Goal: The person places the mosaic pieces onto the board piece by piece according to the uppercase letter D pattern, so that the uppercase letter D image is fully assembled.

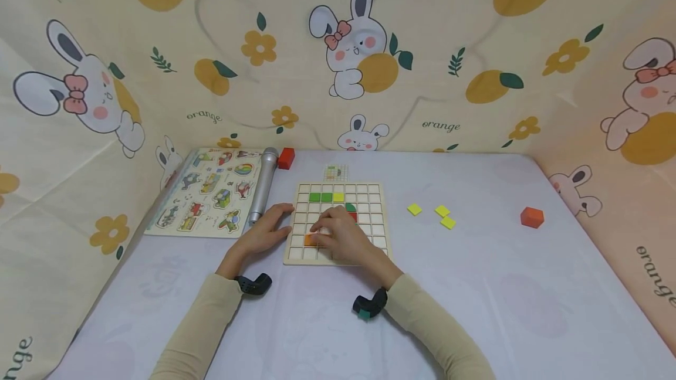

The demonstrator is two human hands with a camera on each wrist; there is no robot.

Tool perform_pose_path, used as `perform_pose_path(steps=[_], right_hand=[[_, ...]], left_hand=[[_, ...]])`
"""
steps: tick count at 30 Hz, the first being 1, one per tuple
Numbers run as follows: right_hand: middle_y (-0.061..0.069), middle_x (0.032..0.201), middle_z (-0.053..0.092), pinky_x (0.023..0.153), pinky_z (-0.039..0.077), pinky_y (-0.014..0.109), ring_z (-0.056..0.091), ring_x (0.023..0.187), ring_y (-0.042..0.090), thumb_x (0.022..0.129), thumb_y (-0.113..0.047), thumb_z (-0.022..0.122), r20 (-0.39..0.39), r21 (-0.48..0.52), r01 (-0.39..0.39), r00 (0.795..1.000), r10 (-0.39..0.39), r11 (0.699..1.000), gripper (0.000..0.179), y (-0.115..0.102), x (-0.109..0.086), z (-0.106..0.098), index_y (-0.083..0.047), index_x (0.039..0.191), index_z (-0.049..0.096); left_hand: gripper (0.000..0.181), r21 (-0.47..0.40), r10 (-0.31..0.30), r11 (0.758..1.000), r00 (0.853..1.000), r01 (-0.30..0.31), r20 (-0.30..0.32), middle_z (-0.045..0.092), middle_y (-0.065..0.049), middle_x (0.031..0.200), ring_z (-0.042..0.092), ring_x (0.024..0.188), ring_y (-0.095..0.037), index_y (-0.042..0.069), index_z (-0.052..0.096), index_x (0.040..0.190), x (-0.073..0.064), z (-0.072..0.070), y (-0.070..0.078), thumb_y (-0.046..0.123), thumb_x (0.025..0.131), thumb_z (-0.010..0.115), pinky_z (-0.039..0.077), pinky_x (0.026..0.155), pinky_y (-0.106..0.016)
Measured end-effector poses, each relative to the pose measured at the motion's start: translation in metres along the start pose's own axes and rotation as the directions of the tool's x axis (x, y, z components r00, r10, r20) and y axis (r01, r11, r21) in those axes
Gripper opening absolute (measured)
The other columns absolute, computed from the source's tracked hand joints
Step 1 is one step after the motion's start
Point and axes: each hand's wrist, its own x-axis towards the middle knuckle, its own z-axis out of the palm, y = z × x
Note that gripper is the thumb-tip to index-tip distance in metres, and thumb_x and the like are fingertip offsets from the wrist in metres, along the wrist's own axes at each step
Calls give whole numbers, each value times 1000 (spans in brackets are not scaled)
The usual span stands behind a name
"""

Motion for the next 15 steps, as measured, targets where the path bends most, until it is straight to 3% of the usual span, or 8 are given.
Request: perform_pose_path(steps=[7,15], right_hand=[[1,96,61,73,46,30,49,91,16,82,-17,72,-91,-1,-26,996,26,1000,10,22,-8,-27,-12,90,73],[7,98,61,82,46,42,51,97,25,81,-8,71,-154,-38,-201,969,193,979,12,57,-37,-67,-8,93,72]], left_hand=[[48,8,-5,1000,1000,5,3,39,-18,140,31,135,-29,-3,40,135,0,0,0,11,91,54,24,113,-41],[48,12,-16,1000,1000,16,1,39,-17,141,30,135,-29,-2,40,135,0,0,0,12,92,54,23,113,-41]])
